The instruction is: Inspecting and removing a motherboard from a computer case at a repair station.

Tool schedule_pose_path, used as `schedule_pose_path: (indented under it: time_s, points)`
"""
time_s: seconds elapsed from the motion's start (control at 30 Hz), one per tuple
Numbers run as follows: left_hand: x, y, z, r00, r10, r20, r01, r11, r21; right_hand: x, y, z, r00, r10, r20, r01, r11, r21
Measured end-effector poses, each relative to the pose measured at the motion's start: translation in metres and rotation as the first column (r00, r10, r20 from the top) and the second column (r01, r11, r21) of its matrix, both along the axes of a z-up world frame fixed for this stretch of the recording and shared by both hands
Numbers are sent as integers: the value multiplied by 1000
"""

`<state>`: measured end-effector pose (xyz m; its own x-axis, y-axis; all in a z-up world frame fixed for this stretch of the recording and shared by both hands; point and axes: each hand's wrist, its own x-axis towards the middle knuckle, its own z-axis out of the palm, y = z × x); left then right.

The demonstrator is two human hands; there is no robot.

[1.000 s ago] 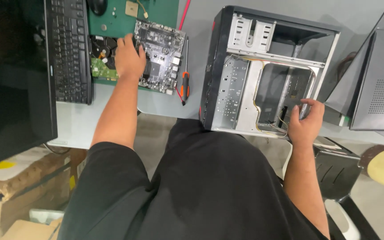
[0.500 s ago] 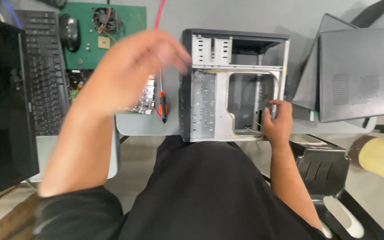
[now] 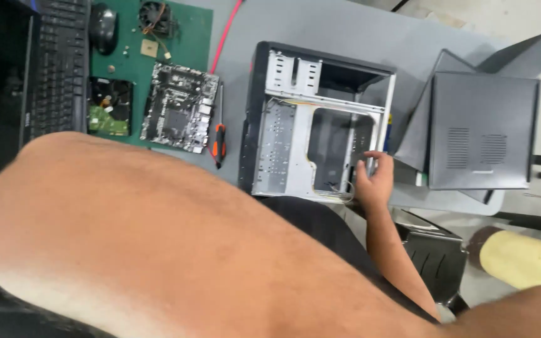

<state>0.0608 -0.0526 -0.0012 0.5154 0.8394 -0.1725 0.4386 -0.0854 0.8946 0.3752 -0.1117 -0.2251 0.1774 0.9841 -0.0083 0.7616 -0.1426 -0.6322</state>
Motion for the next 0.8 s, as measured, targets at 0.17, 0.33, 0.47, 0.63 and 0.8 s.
schedule_pose_path:
  time_s: [0.17,0.33,0.47,0.63,0.8]
  points:
    - [4,-6,7,989,-62,-132,61,998,-10,0,-1,-2,1000,11,8,-11,999,40]
    - [5,-10,12,967,-75,-242,81,997,15,7,7,-9,998,40,44,-44,994,95]
    - [22,7,16,933,-147,-330,177,982,64,5,5,5,1000,-1,-22,2,999,39]
    - [4,-20,-141,791,-13,-612,-52,995,-89,12,11,-8,985,-122,-122,120,992,-22]
    - [18,-52,-169,748,298,-593,-472,867,-159,11,16,-14,986,-106,-131,107,994,7]
